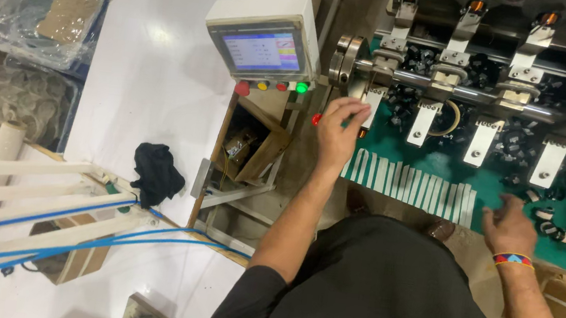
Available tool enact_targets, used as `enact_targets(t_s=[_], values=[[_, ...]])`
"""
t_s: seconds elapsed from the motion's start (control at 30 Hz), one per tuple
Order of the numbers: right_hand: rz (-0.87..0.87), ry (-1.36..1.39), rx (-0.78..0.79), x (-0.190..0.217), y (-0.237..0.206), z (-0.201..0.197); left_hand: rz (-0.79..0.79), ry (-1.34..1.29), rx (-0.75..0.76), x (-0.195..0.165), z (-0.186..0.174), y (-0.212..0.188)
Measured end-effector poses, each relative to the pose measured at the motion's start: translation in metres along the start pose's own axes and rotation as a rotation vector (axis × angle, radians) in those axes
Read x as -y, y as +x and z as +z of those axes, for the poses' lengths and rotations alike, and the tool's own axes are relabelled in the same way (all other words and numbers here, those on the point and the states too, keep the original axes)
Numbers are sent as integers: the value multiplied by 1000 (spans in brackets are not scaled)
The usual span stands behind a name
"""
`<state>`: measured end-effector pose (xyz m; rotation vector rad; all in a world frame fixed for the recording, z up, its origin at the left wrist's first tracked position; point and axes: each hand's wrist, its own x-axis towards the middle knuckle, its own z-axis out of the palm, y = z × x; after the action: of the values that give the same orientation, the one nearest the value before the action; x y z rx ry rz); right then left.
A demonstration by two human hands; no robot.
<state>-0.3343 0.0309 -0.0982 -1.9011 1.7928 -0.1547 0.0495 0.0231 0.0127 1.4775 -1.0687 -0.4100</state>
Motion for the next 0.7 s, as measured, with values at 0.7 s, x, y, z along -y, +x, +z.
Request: enact_targets(t_s=[0.7], values=[[303,1376,624,265,42,78,-687,-310,69,53,-47,-83]])
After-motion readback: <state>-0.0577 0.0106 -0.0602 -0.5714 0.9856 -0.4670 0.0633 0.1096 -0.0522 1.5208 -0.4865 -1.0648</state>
